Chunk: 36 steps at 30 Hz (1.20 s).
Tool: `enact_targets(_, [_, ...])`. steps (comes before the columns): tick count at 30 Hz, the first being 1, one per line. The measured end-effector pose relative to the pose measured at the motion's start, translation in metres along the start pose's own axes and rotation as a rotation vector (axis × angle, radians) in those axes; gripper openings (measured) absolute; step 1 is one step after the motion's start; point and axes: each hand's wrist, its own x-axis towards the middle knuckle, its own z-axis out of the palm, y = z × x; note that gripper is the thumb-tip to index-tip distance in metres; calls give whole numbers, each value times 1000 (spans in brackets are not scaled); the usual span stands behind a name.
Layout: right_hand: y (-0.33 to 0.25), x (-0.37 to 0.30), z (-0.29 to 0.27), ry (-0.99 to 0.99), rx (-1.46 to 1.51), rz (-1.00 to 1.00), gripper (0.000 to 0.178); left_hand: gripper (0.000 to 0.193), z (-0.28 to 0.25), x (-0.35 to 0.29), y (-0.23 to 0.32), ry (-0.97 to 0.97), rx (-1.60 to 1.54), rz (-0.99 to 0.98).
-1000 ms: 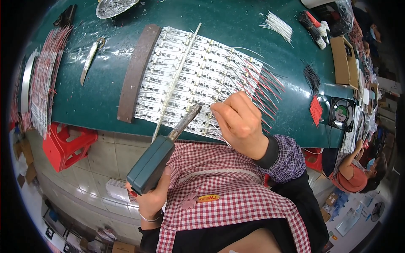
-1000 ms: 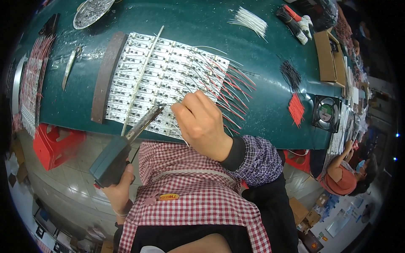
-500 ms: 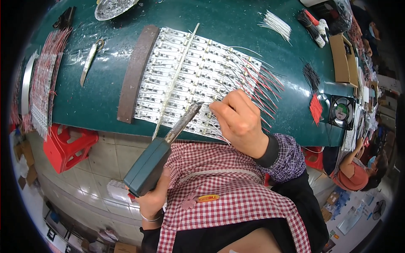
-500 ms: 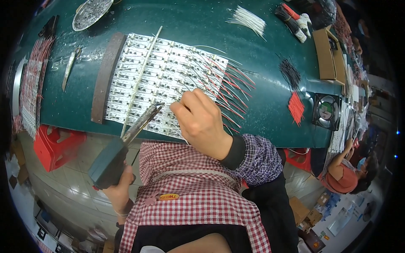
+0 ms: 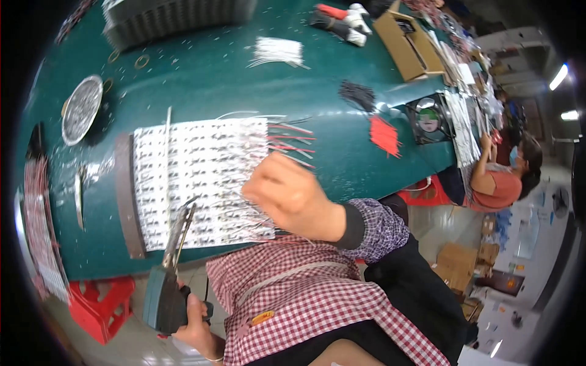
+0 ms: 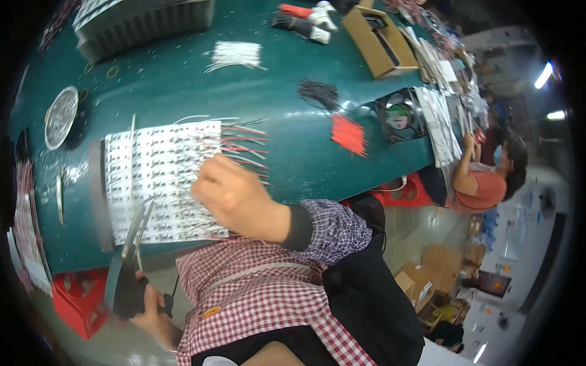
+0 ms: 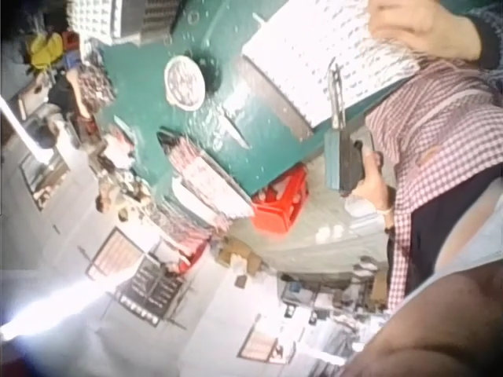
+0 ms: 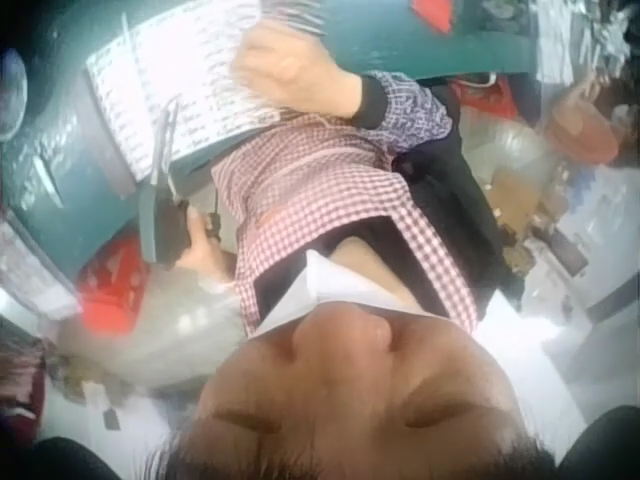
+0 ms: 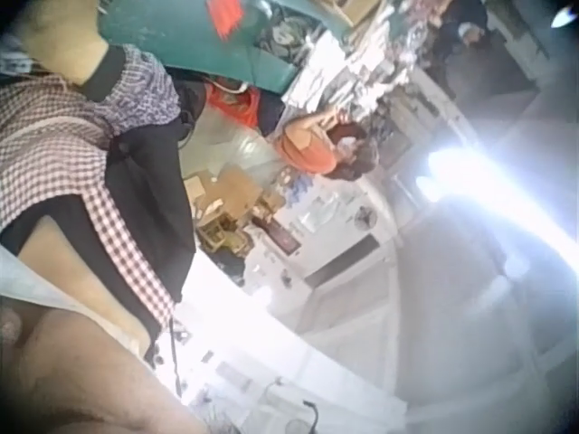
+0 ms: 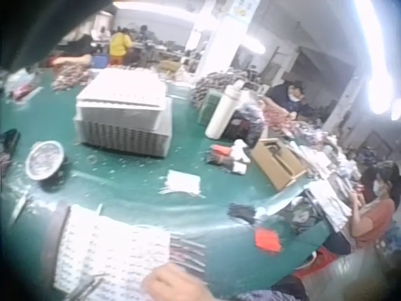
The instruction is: The person solders wires onto an LED board using a soldering tool, positions wire bundles by hand, and aligns rows on the board using a thin rod.
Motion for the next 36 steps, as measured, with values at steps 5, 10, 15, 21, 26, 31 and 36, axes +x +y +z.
enact_targets(5, [69, -17, -78, 232, -446, 221, 8, 42, 7, 9, -2, -27, 53, 78])
enact_targets(10, [125, -34, -127, 234, -681, 356, 10, 35, 19, 13, 5, -48, 16, 125])
enact_targets(15, [150, -30, -125, 139, -551, 423, 8, 46, 23, 11, 2, -8, 33, 135])
enact_targets(21, [152, -27, -120, 19, -683, 325, 11, 32, 17, 8, 3, -13, 64, 115])
enact_targets(26, [148, -24, -112, 70, -729, 197, 9, 30, 17, 4, 10, 24, 58, 91])
enact_targets(31, [113, -12, -98, 179, -513, 195, 10, 32, 8, 7, 1, 10, 42, 129])
enact_targets(36, [86, -1, -89, 165, -534, 166, 13, 35, 14, 7, 2, -24, -45, 93])
